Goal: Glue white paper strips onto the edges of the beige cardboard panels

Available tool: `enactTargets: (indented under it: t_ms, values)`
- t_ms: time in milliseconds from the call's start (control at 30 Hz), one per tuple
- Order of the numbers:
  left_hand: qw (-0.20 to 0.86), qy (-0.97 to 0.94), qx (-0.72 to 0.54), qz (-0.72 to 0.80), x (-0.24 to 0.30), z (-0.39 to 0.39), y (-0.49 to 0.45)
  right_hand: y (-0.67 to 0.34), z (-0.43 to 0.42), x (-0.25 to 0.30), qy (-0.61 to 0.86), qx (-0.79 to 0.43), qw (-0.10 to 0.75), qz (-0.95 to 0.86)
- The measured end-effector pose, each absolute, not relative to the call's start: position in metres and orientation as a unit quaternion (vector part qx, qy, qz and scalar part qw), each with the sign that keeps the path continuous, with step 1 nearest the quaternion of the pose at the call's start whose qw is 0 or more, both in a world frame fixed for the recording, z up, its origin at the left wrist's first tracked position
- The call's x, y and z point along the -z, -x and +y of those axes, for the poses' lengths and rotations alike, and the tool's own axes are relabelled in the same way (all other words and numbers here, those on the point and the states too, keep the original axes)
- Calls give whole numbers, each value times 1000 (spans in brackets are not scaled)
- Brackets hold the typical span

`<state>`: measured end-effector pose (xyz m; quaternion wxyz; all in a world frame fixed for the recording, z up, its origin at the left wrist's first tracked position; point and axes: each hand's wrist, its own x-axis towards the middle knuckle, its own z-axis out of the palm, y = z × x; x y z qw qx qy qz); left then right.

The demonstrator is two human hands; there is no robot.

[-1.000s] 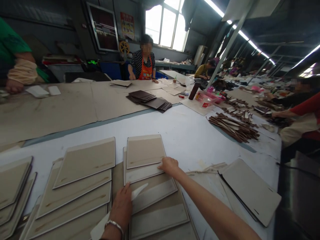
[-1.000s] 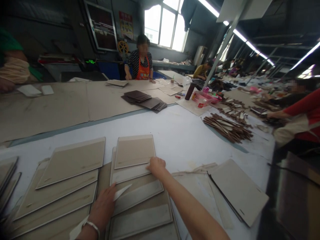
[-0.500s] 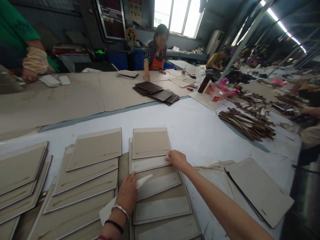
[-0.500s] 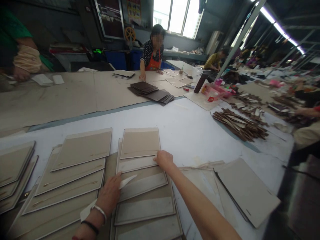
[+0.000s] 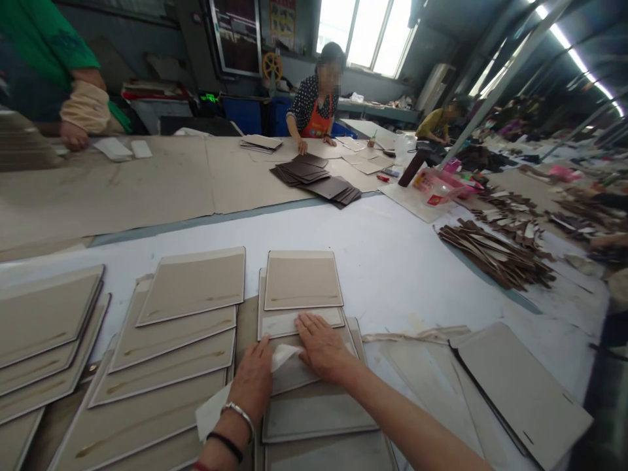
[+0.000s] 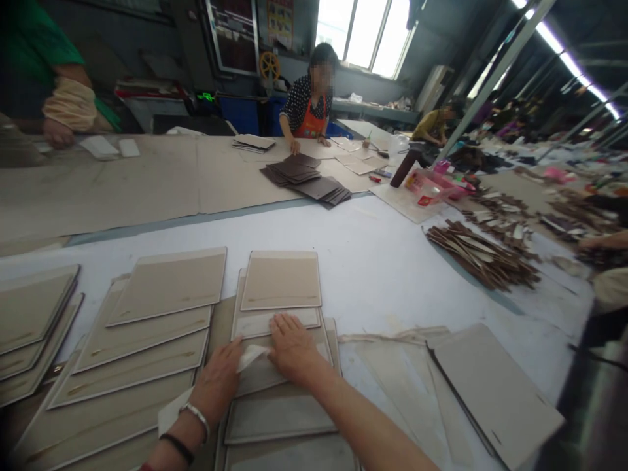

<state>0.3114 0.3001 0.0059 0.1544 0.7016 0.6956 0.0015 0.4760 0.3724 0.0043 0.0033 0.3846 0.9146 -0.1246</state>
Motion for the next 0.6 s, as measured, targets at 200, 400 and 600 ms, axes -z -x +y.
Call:
enactTargets:
  t_ms: [200, 400, 600]
  values:
    - [154, -701, -11, 696, -4, 301, -312, -500, 365, 13, -501, 150, 24, 852]
    - [200, -676, -25, 709, -10, 303, -307, -513, 360, 1, -623, 137, -46, 769]
    - [516, -456, -272, 671, -32, 284, -336, -500, 320, -38, -514, 480, -234, 671]
